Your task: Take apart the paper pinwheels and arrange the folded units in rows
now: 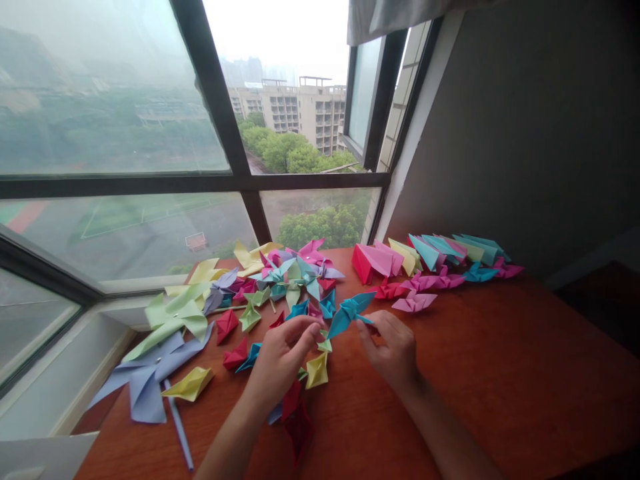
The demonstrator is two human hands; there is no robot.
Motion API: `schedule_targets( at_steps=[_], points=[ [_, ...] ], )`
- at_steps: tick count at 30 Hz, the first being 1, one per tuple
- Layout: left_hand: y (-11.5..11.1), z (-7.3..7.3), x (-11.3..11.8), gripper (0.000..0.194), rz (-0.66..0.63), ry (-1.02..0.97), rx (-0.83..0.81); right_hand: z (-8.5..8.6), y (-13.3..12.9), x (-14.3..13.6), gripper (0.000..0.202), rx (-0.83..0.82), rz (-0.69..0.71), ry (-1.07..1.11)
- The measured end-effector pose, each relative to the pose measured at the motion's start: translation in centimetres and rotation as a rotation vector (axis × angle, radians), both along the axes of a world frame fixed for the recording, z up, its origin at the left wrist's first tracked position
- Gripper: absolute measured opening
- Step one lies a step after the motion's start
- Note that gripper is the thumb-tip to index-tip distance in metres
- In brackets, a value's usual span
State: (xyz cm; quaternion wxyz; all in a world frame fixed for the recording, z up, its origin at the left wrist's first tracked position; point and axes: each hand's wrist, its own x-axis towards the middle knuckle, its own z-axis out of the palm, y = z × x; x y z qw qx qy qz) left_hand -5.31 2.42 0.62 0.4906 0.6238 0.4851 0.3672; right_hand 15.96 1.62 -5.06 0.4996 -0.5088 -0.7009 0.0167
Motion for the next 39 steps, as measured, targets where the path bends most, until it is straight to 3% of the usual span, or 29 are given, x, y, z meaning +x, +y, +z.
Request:
schedule_targets(
  at_steps=[4, 11, 16, 20, 26, 31, 35, 39],
  points=[
    [-0.1, 0.1, 0.2, 0.029, -0.041, -0.032, -0.046, 0.0, 0.1, 0.1, 0.008, -0.017, 0.003, 0.044],
    [-0.3, -0.2, 0.7, 0.024, -0.112, -0.015, -0.042, 0.3, -0.5, -1.3, 0.011, -0.068, 0.181, 0.080],
    [0.0, -0.9, 0.3, 0.024, -0.163, -0.049, -0.059, 0.3, -0.6, -1.4, 0.012, -0.060, 0.158, 0.072],
    [-0.1, -0.5, 0.1, 0.026, -0.161, -0.008, -0.055, 0.5, -0.1, -0.2, 0.010, -0.015, 0.095, -0.023],
    [-0.1, 0.1, -0.2, 0.029, -0.144, -0.009, -0.077, 1.6, 0.2, 5.8, 0.011, 0.105, -0.283, -0.117],
    [-0.1, -0.2, -0.3, 0.026, -0.145, 0.015, -0.056, 0.8, -1.4, 13.0, 0.027, 0.029, -0.620, -0.189],
    [-0.2, -0.1, -0.2, 0.026, -0.153, 0.053, -0.041, -1.1, -2.6, 17.8, 0.031, -0.065, -0.751, -0.301],
    [-0.2, 0.2, -0.1, 0.027, -0.166, 0.103, -0.010, -2.9, -2.6, 19.8, 0.027, -0.190, -0.776, -0.389]
  ],
)
